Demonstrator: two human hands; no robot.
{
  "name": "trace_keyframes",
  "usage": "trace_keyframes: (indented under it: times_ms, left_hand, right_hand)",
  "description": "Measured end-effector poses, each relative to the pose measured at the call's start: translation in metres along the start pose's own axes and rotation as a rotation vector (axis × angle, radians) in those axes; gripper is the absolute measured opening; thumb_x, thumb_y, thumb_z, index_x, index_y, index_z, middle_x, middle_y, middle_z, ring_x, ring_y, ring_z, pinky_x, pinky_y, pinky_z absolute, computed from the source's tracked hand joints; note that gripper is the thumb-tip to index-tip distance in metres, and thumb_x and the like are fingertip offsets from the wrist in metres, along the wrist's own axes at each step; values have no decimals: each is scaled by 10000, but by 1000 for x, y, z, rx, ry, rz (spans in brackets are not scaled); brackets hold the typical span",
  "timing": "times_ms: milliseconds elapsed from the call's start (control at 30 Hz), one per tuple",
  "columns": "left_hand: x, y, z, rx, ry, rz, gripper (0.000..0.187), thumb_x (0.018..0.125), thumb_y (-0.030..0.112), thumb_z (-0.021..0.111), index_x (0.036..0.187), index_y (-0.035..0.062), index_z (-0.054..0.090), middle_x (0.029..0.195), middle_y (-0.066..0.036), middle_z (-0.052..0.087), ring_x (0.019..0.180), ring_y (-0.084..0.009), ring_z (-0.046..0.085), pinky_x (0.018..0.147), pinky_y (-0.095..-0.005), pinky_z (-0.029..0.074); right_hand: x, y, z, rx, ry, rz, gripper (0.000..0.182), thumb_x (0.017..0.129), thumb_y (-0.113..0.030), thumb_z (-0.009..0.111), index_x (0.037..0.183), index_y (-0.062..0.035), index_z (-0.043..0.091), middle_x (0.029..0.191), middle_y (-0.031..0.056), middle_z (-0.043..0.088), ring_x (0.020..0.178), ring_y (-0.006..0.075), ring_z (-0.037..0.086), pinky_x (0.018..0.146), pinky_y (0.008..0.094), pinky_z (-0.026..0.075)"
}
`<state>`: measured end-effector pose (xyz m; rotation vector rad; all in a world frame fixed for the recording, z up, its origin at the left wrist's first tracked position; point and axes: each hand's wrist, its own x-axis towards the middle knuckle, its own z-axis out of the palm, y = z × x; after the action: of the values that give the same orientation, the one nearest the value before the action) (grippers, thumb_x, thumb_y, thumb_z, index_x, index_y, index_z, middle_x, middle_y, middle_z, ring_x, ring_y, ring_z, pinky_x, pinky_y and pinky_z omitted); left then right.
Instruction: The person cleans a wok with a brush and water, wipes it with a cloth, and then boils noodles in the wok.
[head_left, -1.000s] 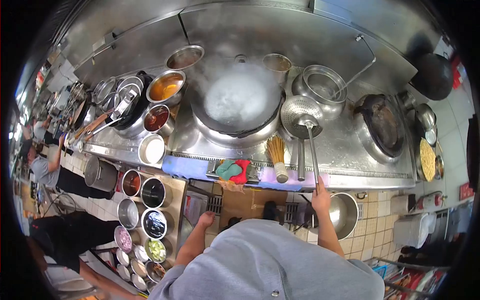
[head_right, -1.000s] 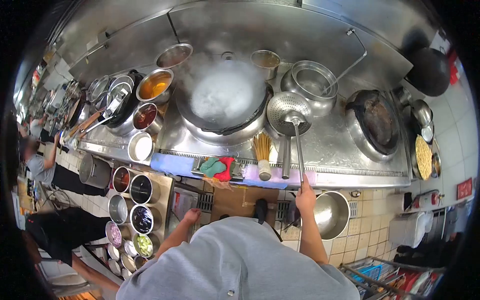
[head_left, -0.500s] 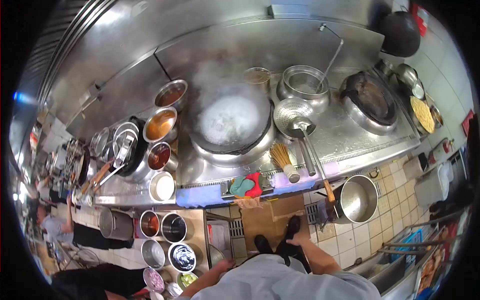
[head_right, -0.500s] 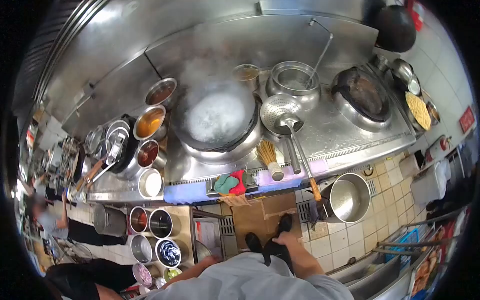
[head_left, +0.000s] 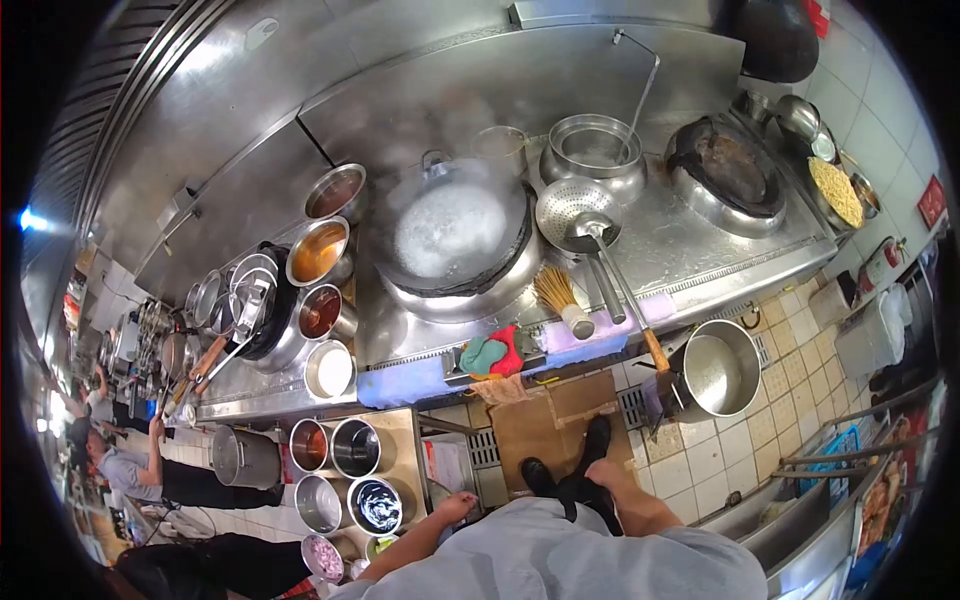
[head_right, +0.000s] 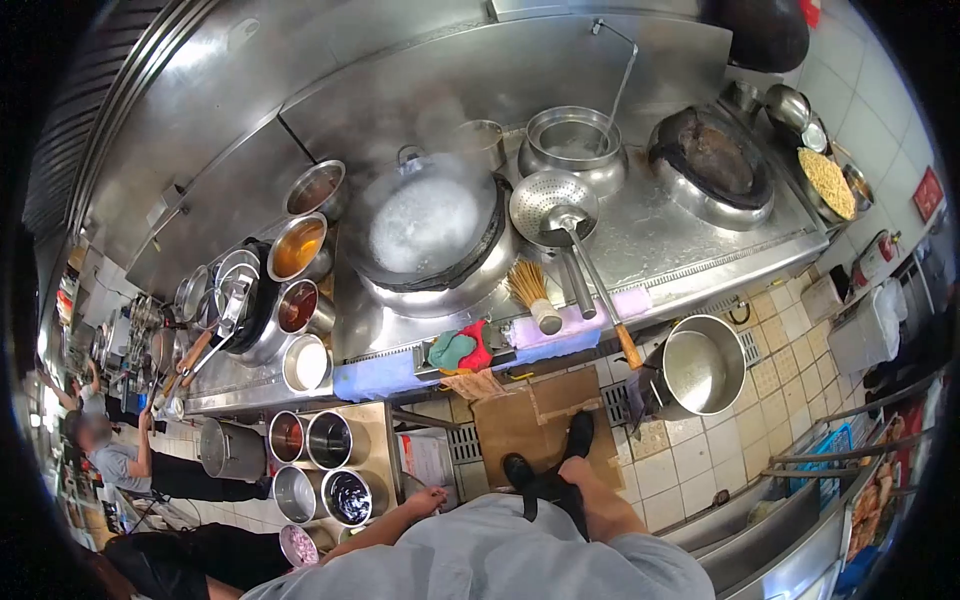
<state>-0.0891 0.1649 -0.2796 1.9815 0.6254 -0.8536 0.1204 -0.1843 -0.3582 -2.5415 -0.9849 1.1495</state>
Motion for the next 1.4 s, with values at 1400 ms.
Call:
trace_keyframes:
  times_ms: [1400]
  left_hand:
    - [45,308,-188,440,757,75,636,608,361,662,1127,124,382,1039,-154,516,1008,-305,492,865,-539,318]
  right_hand:
    - [-149,50,-66,1121,275,599,145,762,-81,477,862,-37,572,613,30,525,525,109,495,431,227,373]
